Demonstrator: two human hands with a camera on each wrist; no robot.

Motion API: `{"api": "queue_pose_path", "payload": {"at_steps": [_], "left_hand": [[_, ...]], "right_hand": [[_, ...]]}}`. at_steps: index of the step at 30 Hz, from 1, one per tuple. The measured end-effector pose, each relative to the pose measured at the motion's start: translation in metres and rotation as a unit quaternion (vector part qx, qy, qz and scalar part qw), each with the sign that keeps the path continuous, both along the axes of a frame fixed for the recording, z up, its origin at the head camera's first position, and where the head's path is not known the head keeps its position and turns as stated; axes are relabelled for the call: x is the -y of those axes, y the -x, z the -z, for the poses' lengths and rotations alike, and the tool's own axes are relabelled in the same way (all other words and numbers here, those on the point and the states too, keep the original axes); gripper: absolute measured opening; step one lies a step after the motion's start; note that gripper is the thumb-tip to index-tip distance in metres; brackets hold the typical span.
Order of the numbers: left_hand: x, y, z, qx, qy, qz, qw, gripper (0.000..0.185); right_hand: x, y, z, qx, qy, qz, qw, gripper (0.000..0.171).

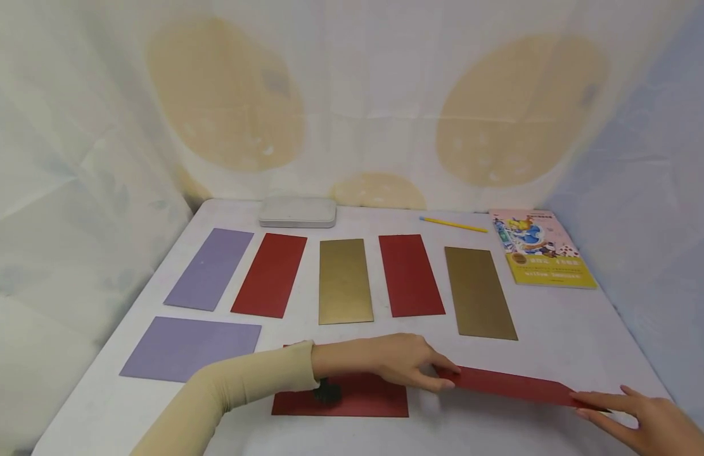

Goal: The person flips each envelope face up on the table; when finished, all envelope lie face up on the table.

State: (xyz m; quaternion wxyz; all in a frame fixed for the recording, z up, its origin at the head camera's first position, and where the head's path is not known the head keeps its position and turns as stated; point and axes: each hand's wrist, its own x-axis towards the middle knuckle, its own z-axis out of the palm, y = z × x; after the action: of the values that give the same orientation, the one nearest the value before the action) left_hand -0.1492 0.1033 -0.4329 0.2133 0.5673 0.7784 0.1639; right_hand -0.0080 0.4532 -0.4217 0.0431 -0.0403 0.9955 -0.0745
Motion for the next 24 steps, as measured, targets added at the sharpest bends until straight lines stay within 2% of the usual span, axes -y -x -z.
{"api": "queue_pose_path", "payload": {"at_steps": [3, 6, 9, 12, 15, 17, 19, 21, 24], "left_hand": [[0.003, 0.002, -0.001, -0.001, -0.026, 0.010, 0.9996, 0.043], [0.007, 0.003, -0.001, -0.058, -0.068, 0.046, 0.9949, 0.059], [0.011, 0.005, -0.002, -0.142, -0.123, 0.092, 0.9779, 0.073], [0.014, 0.006, -0.004, -0.226, -0.167, 0.125, 0.9513, 0.071], [0.016, 0.008, -0.006, -0.292, -0.193, 0.129, 0.9280, 0.060], [0.016, 0.010, -0.005, -0.322, -0.206, 0.123, 0.9158, 0.053], [0.015, 0.011, -0.004, -0.327, -0.222, 0.112, 0.9116, 0.050], [0.015, 0.013, -0.002, -0.329, -0.234, 0.100, 0.9093, 0.050], [0.014, 0.016, 0.001, -0.339, -0.240, 0.078, 0.9064, 0.053]], "right_hand": [[0.003, 0.002, -0.004, -0.053, 0.011, -0.012, 0.998, 0.031], [0.007, 0.006, -0.009, -0.063, 0.003, -0.004, 0.998, 0.030], [0.007, 0.010, -0.014, -0.040, -0.009, 0.016, 0.999, 0.030], [0.005, 0.015, -0.017, -0.031, -0.019, 0.024, 0.999, 0.030], [0.004, 0.021, -0.019, -0.042, -0.021, 0.022, 0.999, 0.027], [0.004, 0.025, -0.020, -0.043, -0.024, 0.025, 0.998, 0.026], [0.005, 0.028, -0.022, -0.047, -0.026, 0.025, 0.998, 0.025], [0.006, 0.029, -0.022, -0.073, -0.021, 0.015, 0.997, 0.025], [0.009, 0.032, -0.021, -0.160, -0.001, -0.021, 0.987, 0.029]]}}
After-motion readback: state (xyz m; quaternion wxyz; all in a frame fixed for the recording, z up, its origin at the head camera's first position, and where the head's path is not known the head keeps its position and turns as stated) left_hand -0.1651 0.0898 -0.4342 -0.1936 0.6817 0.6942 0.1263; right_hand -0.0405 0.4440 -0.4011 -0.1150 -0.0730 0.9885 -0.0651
